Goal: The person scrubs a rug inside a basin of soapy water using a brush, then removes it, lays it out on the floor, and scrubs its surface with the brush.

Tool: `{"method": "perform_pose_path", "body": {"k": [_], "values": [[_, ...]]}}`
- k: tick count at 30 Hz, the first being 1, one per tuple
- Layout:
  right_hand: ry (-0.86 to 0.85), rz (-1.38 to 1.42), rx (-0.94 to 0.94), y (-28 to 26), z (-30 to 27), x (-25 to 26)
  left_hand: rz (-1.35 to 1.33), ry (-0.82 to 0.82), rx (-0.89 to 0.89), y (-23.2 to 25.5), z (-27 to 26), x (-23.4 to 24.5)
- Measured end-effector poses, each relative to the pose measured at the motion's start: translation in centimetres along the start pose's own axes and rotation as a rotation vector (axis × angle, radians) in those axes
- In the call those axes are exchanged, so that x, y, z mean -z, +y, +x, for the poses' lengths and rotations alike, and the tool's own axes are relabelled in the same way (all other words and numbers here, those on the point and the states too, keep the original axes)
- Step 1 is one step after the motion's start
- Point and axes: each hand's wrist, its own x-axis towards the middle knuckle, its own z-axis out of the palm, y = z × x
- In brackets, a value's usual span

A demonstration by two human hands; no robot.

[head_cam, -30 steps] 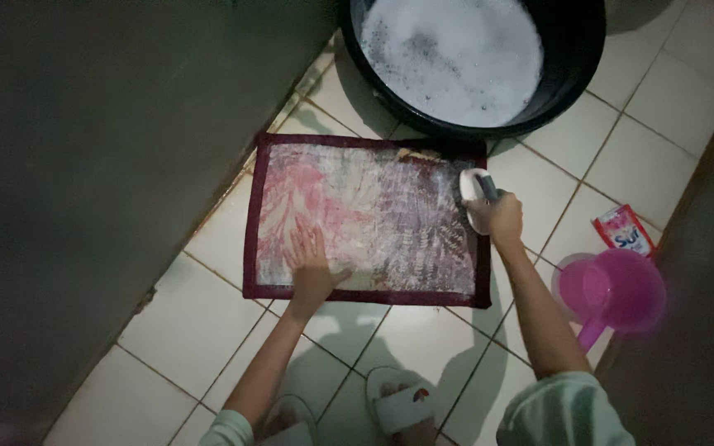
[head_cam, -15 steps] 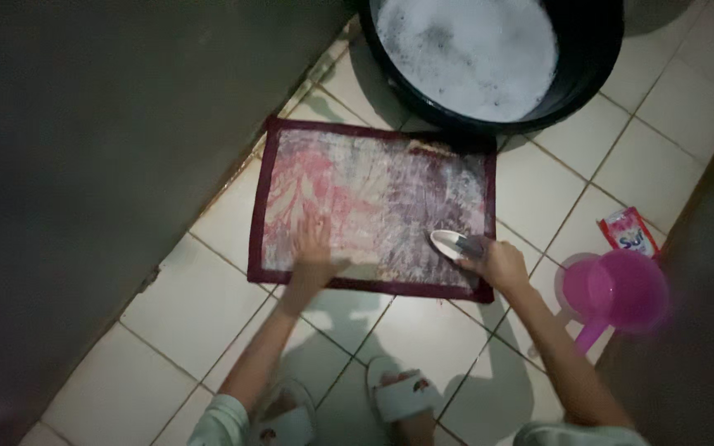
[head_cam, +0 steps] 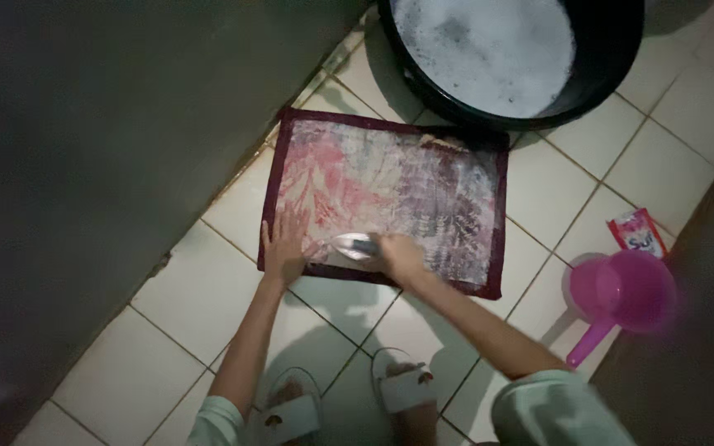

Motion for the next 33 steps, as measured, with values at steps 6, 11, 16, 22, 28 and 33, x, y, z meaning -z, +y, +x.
{"method": "perform_pose_path", "body": {"k": [6, 11, 16, 22, 28, 33], "values": [[-0.225, -0.165, -0.336, 11.6, -7.0, 3.0, 0.021, 0.018, -0.018, 0.1, -0.3, -0.3], [-0.062, -0.13, -0.297, 17.1, -10.9, 2.4, 0.034, 0.011, -0.013, 0.3, -0.4, -0.2], [-0.156, -0.193, -0.268, 12.4, -7.3, 1.3, 0.045, -0.051, -0.002, 0.5, 0.0, 0.4], [0.024, -0.09, 0.034, 1.0, -1.4, -1.8, 0.109, 0.028, -0.08, -0.3, -0.4, -0.8], [0.024, -0.02, 0.061, 5.5, -3.5, -1.6, 0.081, -0.037, -0.027, -0.3, 0.0, -0.8], [-0.002, -0.24, -0.172, 15.4, -10.2, 1.5, 0.118, -0.012, -0.019, 0.2, -0.1, -0.2]]}}
